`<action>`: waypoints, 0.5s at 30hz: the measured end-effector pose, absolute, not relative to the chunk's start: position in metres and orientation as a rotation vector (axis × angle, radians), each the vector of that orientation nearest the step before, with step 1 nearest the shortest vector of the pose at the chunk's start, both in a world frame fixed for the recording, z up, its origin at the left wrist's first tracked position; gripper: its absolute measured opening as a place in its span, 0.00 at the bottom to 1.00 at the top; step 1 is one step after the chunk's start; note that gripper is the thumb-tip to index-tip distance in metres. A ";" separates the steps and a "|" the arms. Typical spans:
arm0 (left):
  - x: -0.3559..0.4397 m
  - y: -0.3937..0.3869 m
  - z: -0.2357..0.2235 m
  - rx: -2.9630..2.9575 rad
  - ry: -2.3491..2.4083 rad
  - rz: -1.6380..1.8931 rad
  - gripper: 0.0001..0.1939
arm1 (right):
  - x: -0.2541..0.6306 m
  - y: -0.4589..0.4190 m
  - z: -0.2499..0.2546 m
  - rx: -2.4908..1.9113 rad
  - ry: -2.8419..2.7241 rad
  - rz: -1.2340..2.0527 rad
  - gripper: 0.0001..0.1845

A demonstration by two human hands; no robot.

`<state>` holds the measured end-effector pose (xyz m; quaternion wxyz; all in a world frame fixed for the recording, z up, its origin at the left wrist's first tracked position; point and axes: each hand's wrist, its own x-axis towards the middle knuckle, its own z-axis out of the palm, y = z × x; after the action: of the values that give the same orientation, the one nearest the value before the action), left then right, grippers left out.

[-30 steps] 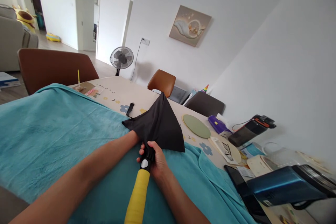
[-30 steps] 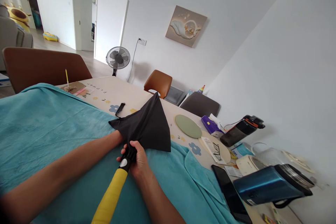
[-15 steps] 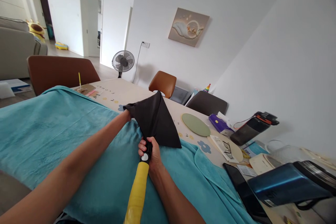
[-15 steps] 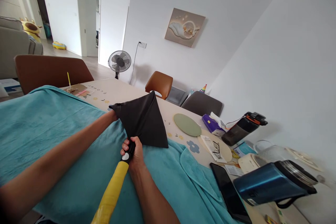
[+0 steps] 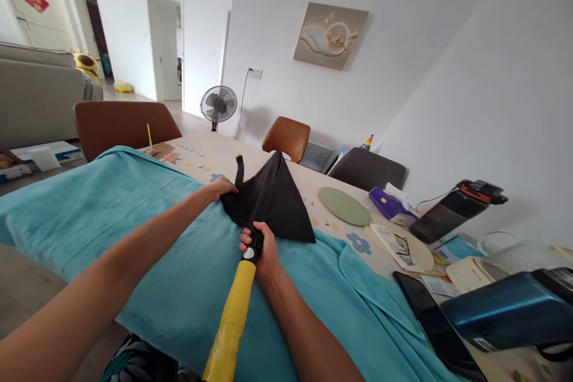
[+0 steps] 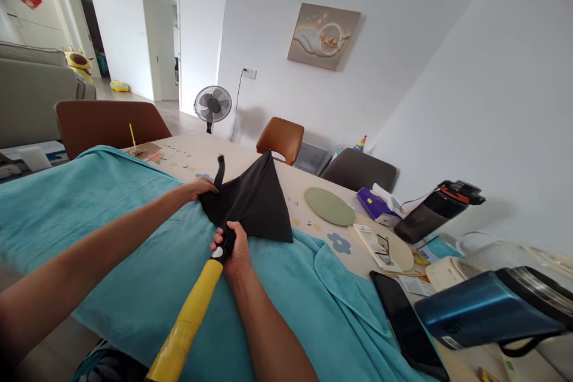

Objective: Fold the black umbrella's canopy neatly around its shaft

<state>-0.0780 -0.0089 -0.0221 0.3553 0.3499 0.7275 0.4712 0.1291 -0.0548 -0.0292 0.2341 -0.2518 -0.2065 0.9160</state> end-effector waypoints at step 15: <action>-0.119 -0.026 -0.005 0.824 2.157 1.207 0.12 | 0.128 -0.056 -0.026 -0.855 -0.774 2.425 0.09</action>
<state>-0.1186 -0.0263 -0.0045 0.2648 0.3048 0.7984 0.4466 0.1280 -0.0564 -0.0259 0.2263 -0.3102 -0.2809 0.8796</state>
